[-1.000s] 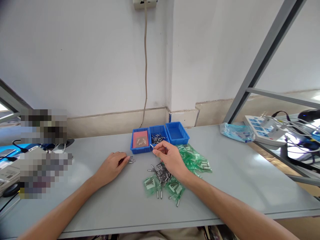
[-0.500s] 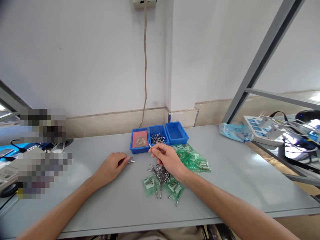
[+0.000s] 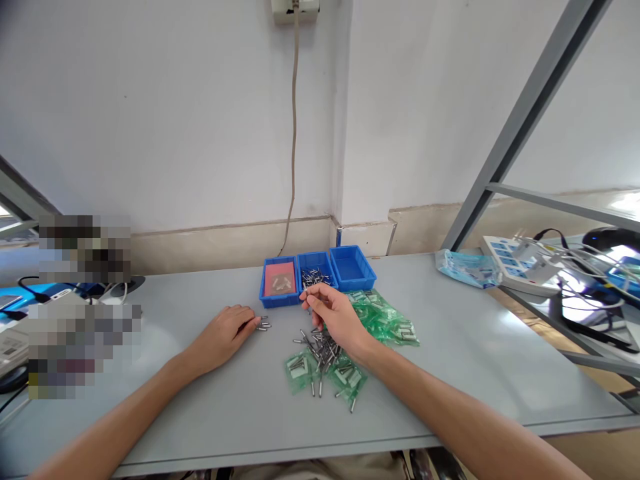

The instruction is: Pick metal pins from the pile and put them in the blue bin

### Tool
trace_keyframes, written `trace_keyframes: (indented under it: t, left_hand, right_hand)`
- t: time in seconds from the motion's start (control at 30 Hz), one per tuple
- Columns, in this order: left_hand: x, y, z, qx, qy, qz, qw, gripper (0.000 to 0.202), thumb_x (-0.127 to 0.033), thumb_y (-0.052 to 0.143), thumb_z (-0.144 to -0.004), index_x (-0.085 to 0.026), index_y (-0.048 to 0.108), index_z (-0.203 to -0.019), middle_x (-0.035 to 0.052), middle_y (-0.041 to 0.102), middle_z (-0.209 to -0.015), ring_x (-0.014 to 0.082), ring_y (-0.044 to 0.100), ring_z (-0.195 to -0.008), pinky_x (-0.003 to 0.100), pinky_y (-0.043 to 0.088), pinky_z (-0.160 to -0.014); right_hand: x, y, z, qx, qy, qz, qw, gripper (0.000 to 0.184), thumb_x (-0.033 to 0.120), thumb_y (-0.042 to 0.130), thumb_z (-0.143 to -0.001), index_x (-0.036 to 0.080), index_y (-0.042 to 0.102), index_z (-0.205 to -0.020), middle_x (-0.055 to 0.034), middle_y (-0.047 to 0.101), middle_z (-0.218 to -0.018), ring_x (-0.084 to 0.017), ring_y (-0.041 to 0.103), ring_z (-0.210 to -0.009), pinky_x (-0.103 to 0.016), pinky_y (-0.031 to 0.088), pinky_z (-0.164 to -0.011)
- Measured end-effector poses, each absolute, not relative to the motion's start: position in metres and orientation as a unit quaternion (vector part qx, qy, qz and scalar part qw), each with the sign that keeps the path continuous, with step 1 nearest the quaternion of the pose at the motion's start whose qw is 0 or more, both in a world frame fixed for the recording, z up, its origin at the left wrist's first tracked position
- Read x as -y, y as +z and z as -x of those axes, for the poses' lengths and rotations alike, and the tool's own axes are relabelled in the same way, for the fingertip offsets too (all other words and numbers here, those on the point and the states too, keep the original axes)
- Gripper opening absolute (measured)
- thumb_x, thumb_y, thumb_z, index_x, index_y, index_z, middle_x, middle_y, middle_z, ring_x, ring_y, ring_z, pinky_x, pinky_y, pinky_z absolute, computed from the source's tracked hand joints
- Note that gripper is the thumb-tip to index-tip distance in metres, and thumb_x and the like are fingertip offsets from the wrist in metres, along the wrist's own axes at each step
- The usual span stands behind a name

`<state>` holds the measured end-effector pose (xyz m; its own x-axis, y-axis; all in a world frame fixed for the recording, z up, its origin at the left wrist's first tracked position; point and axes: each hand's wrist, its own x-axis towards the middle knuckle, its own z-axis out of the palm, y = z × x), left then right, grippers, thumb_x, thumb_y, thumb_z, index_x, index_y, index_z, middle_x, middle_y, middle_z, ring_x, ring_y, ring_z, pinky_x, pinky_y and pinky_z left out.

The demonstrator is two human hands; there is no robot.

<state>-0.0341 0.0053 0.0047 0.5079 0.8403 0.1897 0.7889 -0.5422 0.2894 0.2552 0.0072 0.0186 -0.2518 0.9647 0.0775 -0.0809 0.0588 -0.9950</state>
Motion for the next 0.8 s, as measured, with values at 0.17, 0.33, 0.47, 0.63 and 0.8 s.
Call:
trace_keyframes:
  t: [0.17,0.33,0.47,0.63,0.8]
  left_hand:
    - [-0.0064,0.0021,0.0345,-0.463,0.164,-0.868,0.08,0.042,-0.042,0.032,-0.113,-0.02,0.052,-0.083,0.0022,0.06,-0.081,0.0217,0.053,-0.079,0.035,0.037,-0.078]
    - [-0.0064,-0.0008,0.0347,-0.459,0.165,-0.869,0.08,0.043,-0.043,0.032,-0.113,-0.02,0.051,-0.082,0.0019,0.059,-0.08,0.0211,0.052,-0.078,0.035,0.038,-0.078]
    - [-0.0063,-0.0014,0.035,-0.449,0.17,-0.874,0.08,0.042,-0.044,0.032,-0.112,-0.021,0.052,-0.083,0.0023,0.059,-0.081,0.0215,0.051,-0.079,0.036,0.039,-0.078]
    - [-0.0066,-0.001,0.036,-0.445,0.175,-0.873,0.093,0.041,-0.042,0.032,-0.112,-0.021,0.055,-0.085,0.0028,0.061,-0.083,0.0218,0.053,-0.08,0.036,0.04,-0.078]
    - [-0.006,0.0001,0.0363,-0.444,0.176,-0.873,0.104,0.04,-0.04,0.029,-0.113,-0.021,0.054,-0.088,0.0033,0.062,-0.088,0.0223,0.053,-0.082,0.037,0.04,-0.081]
  right_hand:
    - [-0.0053,0.0188,-0.2538,0.575,0.516,0.413,0.483,0.027,0.049,0.07,-0.092,0.024,0.068,-0.103,-0.0016,0.068,-0.096,-0.013,0.055,-0.063,-0.029,0.044,-0.056]
    - [-0.0053,0.0169,-0.254,0.603,0.478,0.412,0.488,0.022,0.045,0.071,-0.092,0.025,0.071,-0.102,-0.0008,0.066,-0.09,-0.014,0.057,-0.064,-0.029,0.046,-0.057]
    - [-0.0067,0.0138,-0.2554,0.613,0.445,0.425,0.496,0.02,0.043,0.073,-0.092,0.025,0.072,-0.1,-0.0006,0.064,-0.083,-0.015,0.054,-0.066,-0.028,0.044,-0.057]
    - [-0.0072,0.0126,-0.2568,0.614,0.429,0.429,0.505,0.02,0.041,0.075,-0.09,0.023,0.071,-0.098,-0.0012,0.063,-0.081,-0.016,0.053,-0.07,-0.028,0.042,-0.057]
    - [-0.0066,0.0157,-0.2567,0.615,0.427,0.435,0.5,0.023,0.044,0.076,-0.089,0.023,0.071,-0.098,-0.0016,0.064,-0.081,-0.016,0.053,-0.069,-0.028,0.041,-0.057]
